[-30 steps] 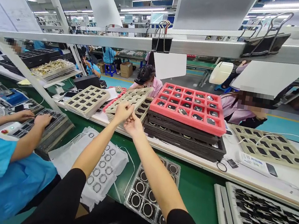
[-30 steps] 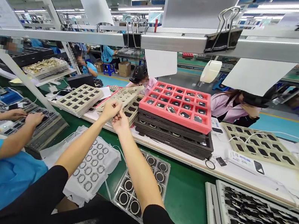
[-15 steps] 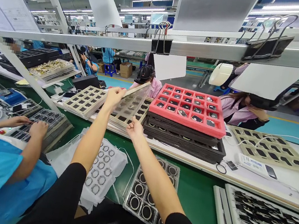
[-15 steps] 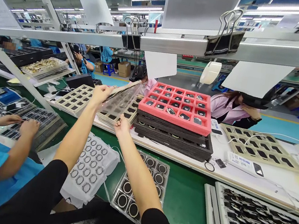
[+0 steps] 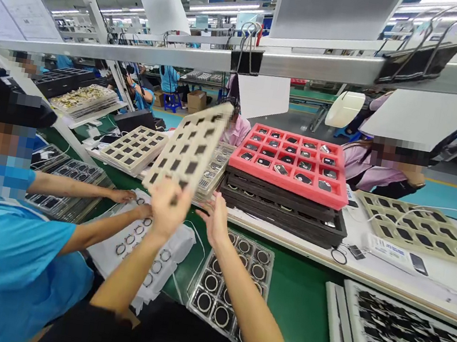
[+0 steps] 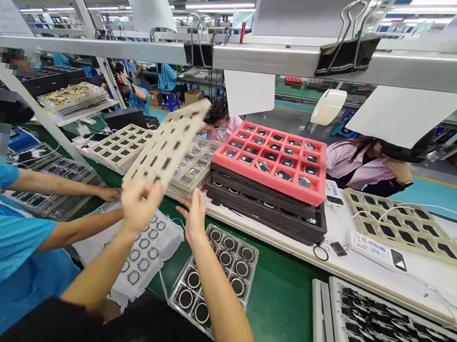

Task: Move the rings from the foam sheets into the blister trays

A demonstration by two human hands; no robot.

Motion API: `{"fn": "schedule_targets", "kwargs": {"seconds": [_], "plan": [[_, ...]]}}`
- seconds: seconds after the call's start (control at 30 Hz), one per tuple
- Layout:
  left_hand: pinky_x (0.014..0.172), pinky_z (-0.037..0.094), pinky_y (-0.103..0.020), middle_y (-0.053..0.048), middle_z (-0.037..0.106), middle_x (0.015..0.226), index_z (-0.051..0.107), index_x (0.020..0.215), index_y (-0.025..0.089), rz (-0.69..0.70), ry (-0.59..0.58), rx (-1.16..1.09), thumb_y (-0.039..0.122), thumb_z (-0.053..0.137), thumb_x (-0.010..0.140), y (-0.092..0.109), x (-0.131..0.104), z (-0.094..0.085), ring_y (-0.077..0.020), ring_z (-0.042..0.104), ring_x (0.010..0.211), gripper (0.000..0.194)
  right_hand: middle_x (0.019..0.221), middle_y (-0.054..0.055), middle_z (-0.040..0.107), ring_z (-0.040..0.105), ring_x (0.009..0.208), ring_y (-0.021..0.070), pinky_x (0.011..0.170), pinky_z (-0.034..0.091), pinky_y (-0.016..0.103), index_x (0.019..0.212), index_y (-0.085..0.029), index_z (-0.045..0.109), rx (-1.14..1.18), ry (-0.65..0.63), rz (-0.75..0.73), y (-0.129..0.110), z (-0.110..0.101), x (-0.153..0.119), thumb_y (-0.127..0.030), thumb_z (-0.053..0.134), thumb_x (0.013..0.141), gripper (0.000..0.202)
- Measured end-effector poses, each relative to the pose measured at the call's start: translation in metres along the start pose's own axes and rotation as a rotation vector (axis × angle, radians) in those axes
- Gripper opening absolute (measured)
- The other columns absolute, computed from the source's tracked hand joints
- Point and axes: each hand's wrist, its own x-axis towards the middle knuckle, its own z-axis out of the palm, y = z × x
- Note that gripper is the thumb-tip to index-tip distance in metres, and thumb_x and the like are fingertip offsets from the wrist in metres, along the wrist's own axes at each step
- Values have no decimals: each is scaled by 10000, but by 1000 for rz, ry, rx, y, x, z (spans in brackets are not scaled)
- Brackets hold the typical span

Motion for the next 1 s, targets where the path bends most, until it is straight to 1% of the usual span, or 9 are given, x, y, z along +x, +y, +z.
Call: {"fn": "schedule_targets", "kwargs": {"seconds": [0.1,0.17,0.2,0.33,0.4,0.5,0.7,0.83,1.0], "plan": [[841,456,-476,-24,617,686,604,669,282,137,-403,123,449,684,918,24,-103,-25,-243,612,734,310,1124,51,737,694,1040,235,912,577,366,1187,-262,665,-180,-251,-63,-1,-37,-54,-612,747,818,514],[903,479,-492,-42,724,901,733,912,339,198,-726,52,444,721,896,28,-149,-49,-271,682,882,107,1161,70,751,686,1091,272,1011,542,421,1149,-244,709,-348,-179,-97,7,-72,-89,-562,787,794,484],[946,481,-500,-51,741,1017,748,1038,372,164,-794,40,441,721,896,26,-166,-61,-287,696,975,160,1162,79,757,687,1098,288,1029,534,447,1140,-242,723,-411,-134,-94,14,-92,-105,-560,780,797,472],[1079,465,-547,-105,651,1360,663,1348,385,-340,-571,206,444,617,941,-5,-211,-87,-351,590,1319,414,1123,103,774,698,1105,340,1028,539,504,1111,-257,760,-484,-61,51,48,-175,-151,-631,743,773,504],[1079,503,-518,-124,619,1417,571,1463,323,-593,-570,137,472,578,946,-25,-233,-77,-331,571,1357,538,1142,114,767,696,1114,349,1024,541,512,1164,-256,749,-499,-41,121,61,-207,-166,-656,703,787,552],[1137,494,-443,-117,621,1441,504,1507,253,-772,-661,-130,465,539,949,-41,-266,-39,-266,575,1369,598,1264,145,715,640,1219,351,1089,486,530,1333,-230,665,-695,44,70,73,-240,-181,-658,581,864,641],[1236,374,-459,-158,536,1500,441,1554,210,-673,-721,-128,351,515,960,-27,-286,28,-269,481,1447,615,1573,257,400,310,1498,391,1202,255,634,1568,-116,396,-1226,420,-115,82,-277,-177,-554,293,975,744],[1178,397,-554,-188,507,1475,475,1536,214,-651,-860,120,316,582,916,-22,-281,43,-361,459,1428,637,1678,218,236,179,1546,415,1169,266,665,1597,-179,366,-1284,490,12,91,-290,-167,-585,221,992,743],[1148,391,-615,-218,413,1580,386,1579,196,-647,-960,171,338,496,976,-27,-285,51,-395,407,1469,629,1644,232,322,254,1535,357,1201,270,595,1627,-137,287,-1273,446,17,104,-299,-161,-584,128,1000,786]]}}
